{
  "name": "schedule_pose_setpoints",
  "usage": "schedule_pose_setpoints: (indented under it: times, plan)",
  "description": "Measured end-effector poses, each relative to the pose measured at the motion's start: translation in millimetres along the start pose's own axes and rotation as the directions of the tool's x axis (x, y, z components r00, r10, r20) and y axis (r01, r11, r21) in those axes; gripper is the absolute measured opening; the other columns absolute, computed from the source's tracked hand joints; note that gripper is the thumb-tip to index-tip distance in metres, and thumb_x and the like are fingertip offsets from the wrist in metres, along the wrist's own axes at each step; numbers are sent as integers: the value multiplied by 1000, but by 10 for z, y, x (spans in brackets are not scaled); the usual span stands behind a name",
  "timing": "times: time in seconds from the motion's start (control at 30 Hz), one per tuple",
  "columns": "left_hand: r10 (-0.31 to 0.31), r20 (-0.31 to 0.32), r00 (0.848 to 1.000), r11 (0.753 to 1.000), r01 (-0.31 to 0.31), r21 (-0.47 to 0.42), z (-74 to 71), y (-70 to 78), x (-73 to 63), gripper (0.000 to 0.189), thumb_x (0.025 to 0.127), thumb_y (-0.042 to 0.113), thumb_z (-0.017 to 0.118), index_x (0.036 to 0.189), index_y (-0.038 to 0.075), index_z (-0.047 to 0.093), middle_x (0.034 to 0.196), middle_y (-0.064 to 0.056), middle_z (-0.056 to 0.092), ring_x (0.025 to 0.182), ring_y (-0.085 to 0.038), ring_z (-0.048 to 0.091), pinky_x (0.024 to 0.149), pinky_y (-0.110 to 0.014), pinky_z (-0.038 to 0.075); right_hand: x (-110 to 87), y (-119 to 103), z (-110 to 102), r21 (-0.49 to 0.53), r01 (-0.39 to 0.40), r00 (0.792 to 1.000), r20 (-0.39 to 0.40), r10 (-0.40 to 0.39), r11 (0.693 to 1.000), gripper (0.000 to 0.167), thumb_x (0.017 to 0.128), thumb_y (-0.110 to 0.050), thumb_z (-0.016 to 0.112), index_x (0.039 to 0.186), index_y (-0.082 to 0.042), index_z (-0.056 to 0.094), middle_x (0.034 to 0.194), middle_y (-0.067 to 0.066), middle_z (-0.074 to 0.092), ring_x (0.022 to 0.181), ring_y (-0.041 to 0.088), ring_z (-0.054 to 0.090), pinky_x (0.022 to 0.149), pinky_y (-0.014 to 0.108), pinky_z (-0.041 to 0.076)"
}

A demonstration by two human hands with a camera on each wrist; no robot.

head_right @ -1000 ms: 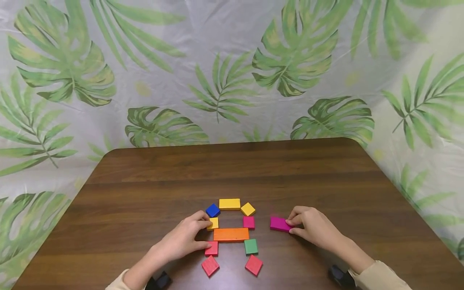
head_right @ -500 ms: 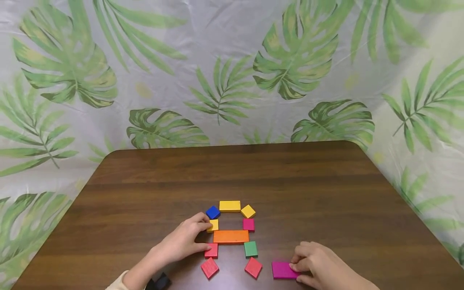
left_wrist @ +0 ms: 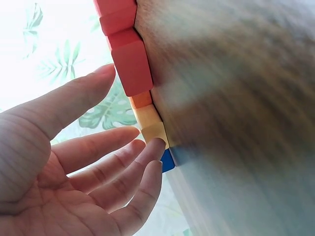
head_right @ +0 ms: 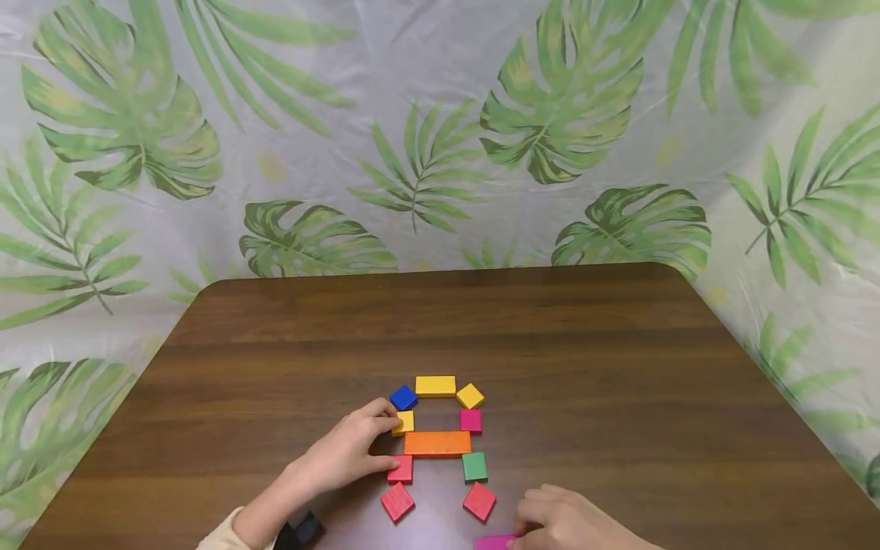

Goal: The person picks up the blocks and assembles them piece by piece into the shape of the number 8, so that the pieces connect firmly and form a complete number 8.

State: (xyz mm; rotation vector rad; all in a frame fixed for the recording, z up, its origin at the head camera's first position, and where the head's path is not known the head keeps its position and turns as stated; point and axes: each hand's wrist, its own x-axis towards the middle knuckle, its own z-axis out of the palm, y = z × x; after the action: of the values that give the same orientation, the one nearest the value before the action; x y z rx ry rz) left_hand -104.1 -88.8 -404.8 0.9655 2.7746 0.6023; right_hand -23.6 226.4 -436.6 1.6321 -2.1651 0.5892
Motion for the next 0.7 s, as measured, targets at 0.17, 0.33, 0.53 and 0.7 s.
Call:
schedule_pose_setpoints:
  times: [0.17, 0.33, 0.53, 0.7]
  plan:
    - [10, -10, 1000, 1000, -10, 2, 6, -10, 9, 43, 76, 28, 78, 108, 2, 67, 109, -4, 56, 92, -12, 57, 84, -26, 52, 132, -81, 50, -6, -47, 997, 63, 47, 999, 7, 86, -29, 66, 93, -27, 69, 87, -14, 55, 80, -4, 45, 75, 1, 27]
    - [14, -10, 1000, 1000, -14, 14, -7, -13, 13, 42, 75, 29, 78, 107, 3, 67, 109, -4, 56, 92, -12, 57, 84, -26, 52, 241, -113, 107, -31, -38, 995, 91, 41, 999, 10, 88, -33, 63, 93, -27, 70, 87, -13, 55, 80, -4, 45, 72, 1, 24]
    - [0, 1, 1000, 1000, 0, 14, 1, -14, -8, 42, 76, 29, 78, 107, 3, 67, 109, -4, 56, 92, -12, 56, 84, -26, 52, 423, -156, 136, -54, -65, 983, 167, 73, 996, 14, 90, -36, 61, 89, -26, 71, 77, -14, 48, 75, -5, 40, 69, -1, 18]
    - [2, 3, 1000, 1000, -2, 15, -4, -18, 0, 42, 76, 31, 77, 107, 4, 66, 109, -4, 56, 91, -12, 56, 83, -26, 52, 557, -138, 123, -88, -43, 975, 212, 61, 995, 16, 89, -39, 61, 89, -27, 72, 74, -13, 44, 74, -4, 38, 69, 1, 20]
